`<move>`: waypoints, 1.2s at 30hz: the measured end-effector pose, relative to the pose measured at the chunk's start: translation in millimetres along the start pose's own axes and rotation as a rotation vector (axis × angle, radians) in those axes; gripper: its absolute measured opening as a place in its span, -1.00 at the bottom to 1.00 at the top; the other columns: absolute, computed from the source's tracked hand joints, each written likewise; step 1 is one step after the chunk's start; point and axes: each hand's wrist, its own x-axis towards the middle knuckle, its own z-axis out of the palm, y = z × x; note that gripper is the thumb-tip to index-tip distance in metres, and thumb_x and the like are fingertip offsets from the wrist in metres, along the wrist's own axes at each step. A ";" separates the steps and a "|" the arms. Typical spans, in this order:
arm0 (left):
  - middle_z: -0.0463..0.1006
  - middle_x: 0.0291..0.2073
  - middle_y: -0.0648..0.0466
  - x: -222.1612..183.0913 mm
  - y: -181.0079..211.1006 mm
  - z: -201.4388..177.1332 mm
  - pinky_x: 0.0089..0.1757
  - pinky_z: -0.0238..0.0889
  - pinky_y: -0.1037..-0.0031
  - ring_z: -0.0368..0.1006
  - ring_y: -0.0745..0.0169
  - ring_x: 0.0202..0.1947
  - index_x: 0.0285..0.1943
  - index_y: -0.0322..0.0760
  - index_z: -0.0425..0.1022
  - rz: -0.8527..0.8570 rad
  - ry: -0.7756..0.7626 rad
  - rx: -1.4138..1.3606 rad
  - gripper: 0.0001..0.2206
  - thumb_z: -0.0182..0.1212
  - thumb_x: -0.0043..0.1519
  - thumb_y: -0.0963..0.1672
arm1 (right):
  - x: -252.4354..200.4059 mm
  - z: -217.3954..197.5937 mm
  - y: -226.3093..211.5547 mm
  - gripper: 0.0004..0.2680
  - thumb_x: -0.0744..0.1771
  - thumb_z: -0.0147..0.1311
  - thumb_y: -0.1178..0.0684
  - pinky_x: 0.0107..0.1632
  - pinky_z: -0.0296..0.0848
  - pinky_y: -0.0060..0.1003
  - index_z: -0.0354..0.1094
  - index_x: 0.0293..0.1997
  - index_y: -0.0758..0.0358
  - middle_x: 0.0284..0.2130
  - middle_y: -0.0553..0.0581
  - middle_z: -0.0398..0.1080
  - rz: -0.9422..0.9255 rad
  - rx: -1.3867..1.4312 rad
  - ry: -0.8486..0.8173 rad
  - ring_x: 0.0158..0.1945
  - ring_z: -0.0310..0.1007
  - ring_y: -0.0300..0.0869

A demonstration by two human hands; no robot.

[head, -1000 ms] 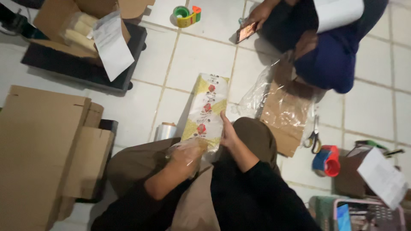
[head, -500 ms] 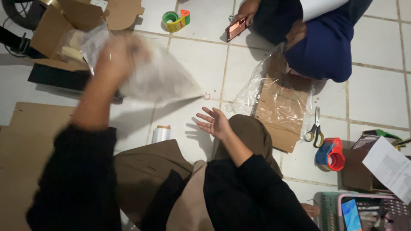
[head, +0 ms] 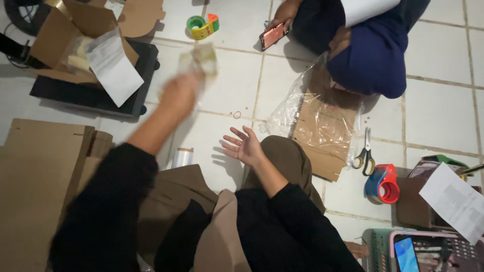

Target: The person places stacks of brown cardboard items into clear plastic bags by hand and then sets the filled bags onto the floor.

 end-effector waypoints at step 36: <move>0.57 -0.24 -0.16 -53.2 127.3 -125.7 -0.20 0.36 0.11 0.51 -0.23 -0.22 -0.08 -0.33 0.48 0.111 0.328 0.031 -0.86 0.16 0.22 -0.30 | 15.6 67.8 24.9 -0.14 0.16 -0.23 -0.75 0.26 0.10 0.53 -0.45 0.56 -0.22 0.47 0.46 -0.12 0.135 0.362 -0.250 0.39 0.04 0.49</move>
